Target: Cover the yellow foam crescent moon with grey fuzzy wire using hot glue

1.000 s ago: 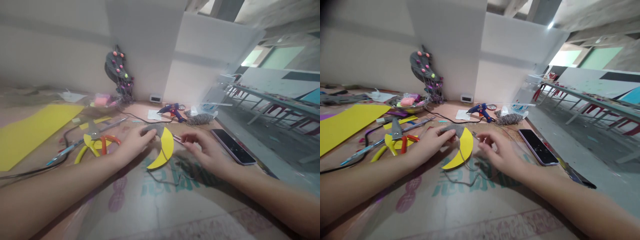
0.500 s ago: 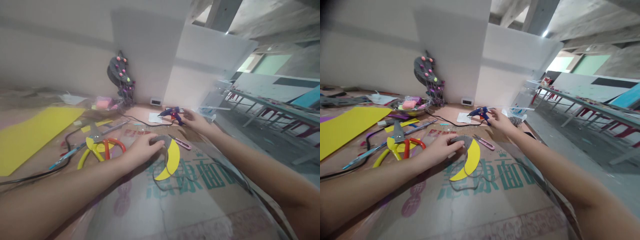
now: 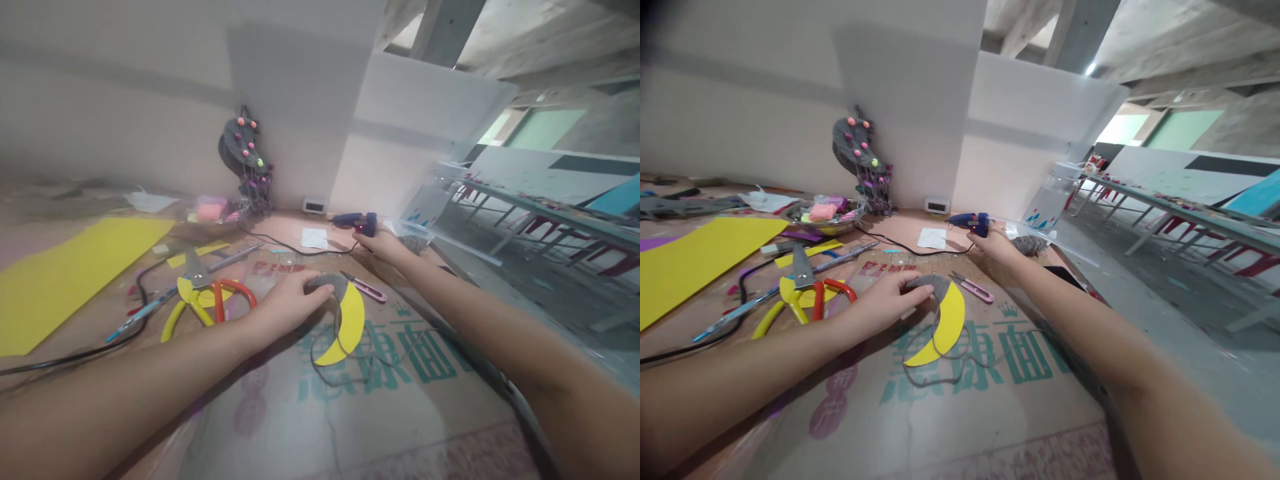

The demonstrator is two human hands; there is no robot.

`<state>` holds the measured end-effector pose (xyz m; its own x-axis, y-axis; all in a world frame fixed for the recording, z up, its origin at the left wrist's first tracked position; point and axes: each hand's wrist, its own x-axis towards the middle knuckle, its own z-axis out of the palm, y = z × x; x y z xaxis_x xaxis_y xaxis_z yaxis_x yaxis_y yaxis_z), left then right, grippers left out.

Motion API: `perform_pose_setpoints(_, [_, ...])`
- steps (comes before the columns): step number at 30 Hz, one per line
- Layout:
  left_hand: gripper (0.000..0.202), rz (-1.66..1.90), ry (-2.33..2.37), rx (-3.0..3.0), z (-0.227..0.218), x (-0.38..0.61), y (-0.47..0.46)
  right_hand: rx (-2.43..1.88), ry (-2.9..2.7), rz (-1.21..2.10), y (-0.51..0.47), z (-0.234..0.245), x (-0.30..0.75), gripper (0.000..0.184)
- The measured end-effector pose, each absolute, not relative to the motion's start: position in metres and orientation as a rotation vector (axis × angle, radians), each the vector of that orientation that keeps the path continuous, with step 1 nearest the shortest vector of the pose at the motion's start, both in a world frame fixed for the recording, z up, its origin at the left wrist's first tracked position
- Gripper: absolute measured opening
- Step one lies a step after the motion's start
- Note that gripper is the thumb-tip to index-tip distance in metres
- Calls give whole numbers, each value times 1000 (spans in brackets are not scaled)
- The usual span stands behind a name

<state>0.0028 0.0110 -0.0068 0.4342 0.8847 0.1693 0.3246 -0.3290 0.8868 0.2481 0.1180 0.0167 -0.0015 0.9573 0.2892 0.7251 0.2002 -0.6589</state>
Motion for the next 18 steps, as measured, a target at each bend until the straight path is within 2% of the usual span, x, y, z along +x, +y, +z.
perform_pose_setpoints(7, [25, 930, 1108, 1800, -3, 2, 11, -1509, -1698, 514, 53, 35, 255, 31])
perform_pose_setpoints(15, [25, 949, 1252, 1778, 0, 1, 11, -1468, -1735, 682, -14, 15, 256, 25])
perform_pose_setpoints(18, [25, 993, 1334, 1784, 2, 1, 11, -1551, -1829, 591, -23, 13, 254, 23])
